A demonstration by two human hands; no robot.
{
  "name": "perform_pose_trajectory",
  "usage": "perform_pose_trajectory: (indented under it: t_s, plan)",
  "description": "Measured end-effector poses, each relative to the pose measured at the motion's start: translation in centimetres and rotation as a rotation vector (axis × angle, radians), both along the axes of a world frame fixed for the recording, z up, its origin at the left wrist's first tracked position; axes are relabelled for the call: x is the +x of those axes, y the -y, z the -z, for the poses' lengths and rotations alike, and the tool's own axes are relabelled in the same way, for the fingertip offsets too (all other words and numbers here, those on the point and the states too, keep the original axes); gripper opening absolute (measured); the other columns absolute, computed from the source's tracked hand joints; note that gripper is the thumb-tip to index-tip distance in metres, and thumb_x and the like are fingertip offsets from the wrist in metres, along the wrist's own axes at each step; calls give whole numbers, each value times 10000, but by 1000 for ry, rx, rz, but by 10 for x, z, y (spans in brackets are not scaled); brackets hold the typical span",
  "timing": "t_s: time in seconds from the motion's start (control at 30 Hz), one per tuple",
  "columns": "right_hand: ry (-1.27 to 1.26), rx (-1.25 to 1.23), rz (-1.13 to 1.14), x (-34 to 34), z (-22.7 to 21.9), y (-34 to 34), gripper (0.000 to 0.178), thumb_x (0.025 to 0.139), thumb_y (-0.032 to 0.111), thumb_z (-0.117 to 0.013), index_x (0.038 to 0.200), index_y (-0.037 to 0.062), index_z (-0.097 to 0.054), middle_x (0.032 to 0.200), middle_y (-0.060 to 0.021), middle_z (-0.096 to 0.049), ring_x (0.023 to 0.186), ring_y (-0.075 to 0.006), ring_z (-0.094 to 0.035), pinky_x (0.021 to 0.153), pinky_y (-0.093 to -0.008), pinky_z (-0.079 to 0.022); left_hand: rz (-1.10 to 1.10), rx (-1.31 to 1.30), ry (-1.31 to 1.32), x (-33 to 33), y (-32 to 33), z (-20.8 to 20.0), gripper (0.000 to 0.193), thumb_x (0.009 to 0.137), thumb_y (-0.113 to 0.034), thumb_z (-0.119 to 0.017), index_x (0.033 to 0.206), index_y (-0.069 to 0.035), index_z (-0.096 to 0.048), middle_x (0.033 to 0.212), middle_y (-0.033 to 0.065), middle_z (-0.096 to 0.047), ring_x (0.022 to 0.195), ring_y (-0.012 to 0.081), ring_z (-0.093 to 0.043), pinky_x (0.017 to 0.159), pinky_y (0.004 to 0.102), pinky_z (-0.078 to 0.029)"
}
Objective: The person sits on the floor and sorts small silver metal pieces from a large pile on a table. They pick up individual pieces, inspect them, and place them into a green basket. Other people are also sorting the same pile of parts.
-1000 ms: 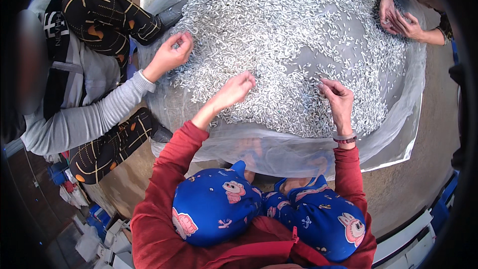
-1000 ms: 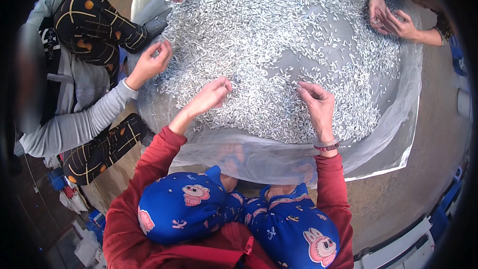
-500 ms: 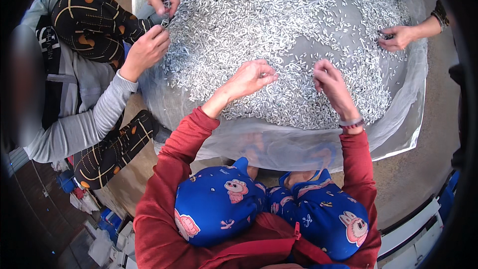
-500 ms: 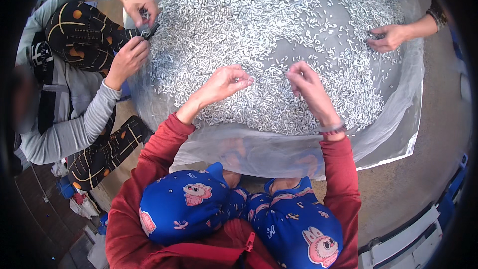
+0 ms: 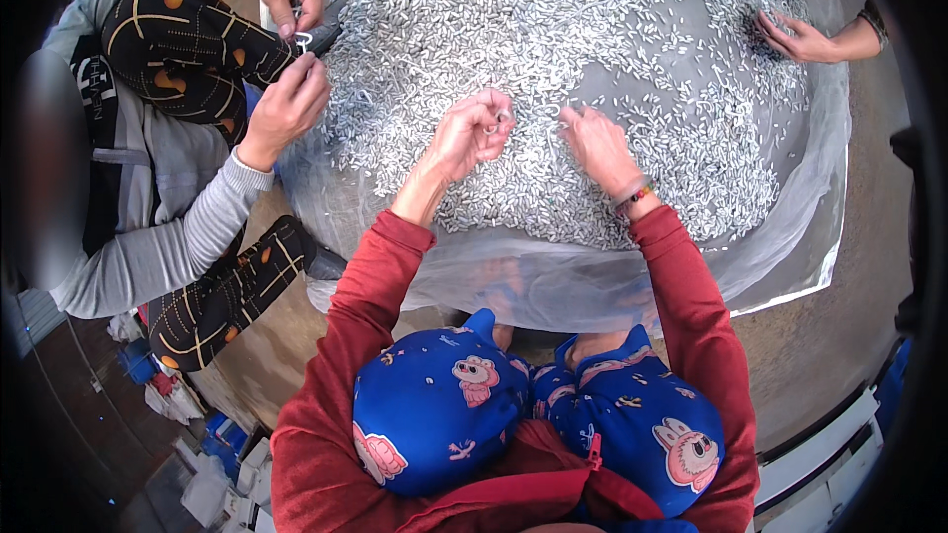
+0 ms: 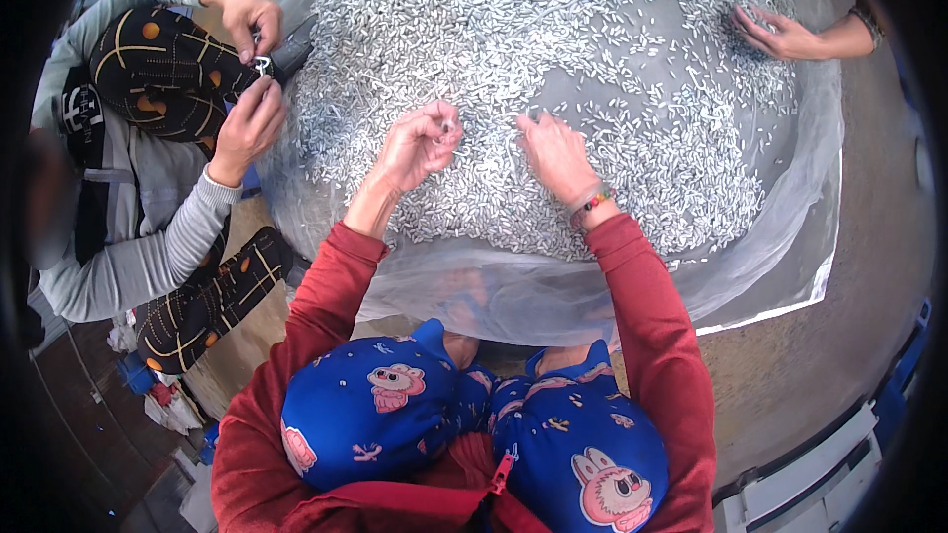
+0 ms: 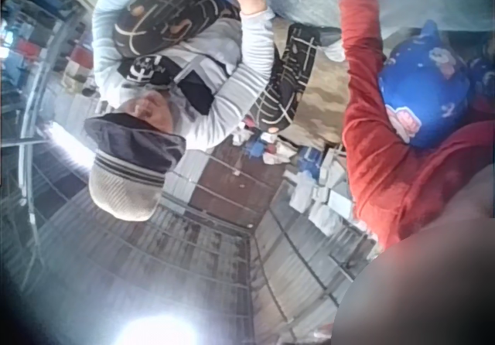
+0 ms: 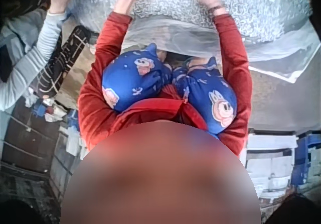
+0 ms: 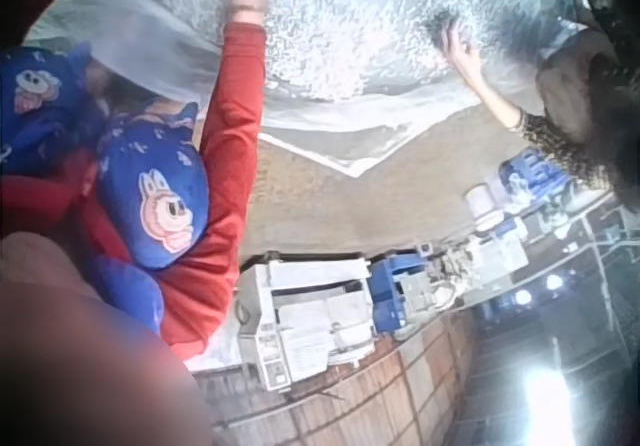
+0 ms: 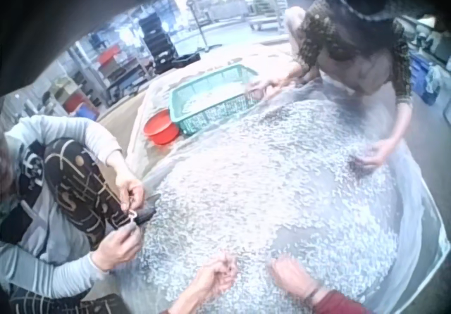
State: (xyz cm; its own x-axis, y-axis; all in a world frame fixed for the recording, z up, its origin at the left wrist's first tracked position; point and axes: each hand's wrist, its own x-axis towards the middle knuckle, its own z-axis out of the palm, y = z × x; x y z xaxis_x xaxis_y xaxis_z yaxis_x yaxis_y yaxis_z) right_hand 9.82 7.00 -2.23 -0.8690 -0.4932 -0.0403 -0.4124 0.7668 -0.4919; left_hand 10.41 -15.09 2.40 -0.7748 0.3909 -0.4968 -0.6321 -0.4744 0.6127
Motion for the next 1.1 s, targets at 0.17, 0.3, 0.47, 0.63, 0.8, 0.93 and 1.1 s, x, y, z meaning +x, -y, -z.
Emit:
perform_pose_trajectory:
  t_s: [0.17, 0.3, 0.47, 0.63, 0.8, 0.93, 1.1]
  plan:
    - [270, -414, 190, -5, -11, -19, 171, 872, 199, -585, 891, 29, -574, 778, -69, -534, 678, -227, -549, 577, -346, -445, 66, 168, 137, 13, -13, -1, 289, 899, -272, -409, 677, -88, -390, 695, 47, -429, 543, 99, -405, 346, 184, -259]
    - [909, -815, 368, 6, -31, -30, 245, 938, 249, -518, 807, 49, -570, 631, 57, -440, 560, -54, -408, 507, -209, -343, 170, -145, -9, 12, -29, -3, 216, 879, -277, -589, 791, -110, -484, 688, -14, -461, 529, 53, -413, 351, 164, -246]
    - [821, -691, 378, 12, -40, -22, 271, 977, 302, -431, 882, 81, -555, 627, 58, -463, 475, -11, -325, 421, -168, -259, 302, -719, -555, 8, -56, -4, 290, 839, -276, -663, 1006, -57, -570, 634, -41, -443, 558, 59, -407, 489, 246, -338]
    - [1122, -1014, 509, 12, -51, -34, 333, 983, 315, -401, 948, 44, -591, 617, 51, -441, 461, -20, -314, 405, -172, -250, 343, -993, -779, 7, -57, -14, 250, 845, -251, -643, 980, -45, -602, 638, 38, -490, 582, 123, -470, 541, 290, -392]
    - [1202, -1072, 586, 8, -62, -46, 345, 972, 270, -390, 935, 13, -618, 588, 52, -425, 472, -20, -317, 399, -171, -246, 246, -1063, -918, 4, -58, -35, 226, 856, -237, -621, 974, -48, -585, 693, 88, -537, 594, 177, -508, 553, 321, -414]
    - [1275, -1001, 331, 9, -66, -43, 354, 968, 266, -380, 915, 15, -625, 586, 49, -431, 455, -22, -294, 389, -175, -235, 451, -1096, -1128, -8, -69, -38, 198, 846, -222, -616, 967, -68, -590, 833, 95, -556, 692, 265, -577, 612, 367, -463]
    - [1264, -1259, 569, 8, -68, -50, 212, 941, 197, -485, 958, 13, -591, 684, 0, -539, 498, -27, -385, 409, -170, -267, 371, -1165, -1180, -13, -64, -35, 132, 834, -166, -626, 904, -54, -622, 861, 103, -567, 721, 288, -601, 615, 386, -480]
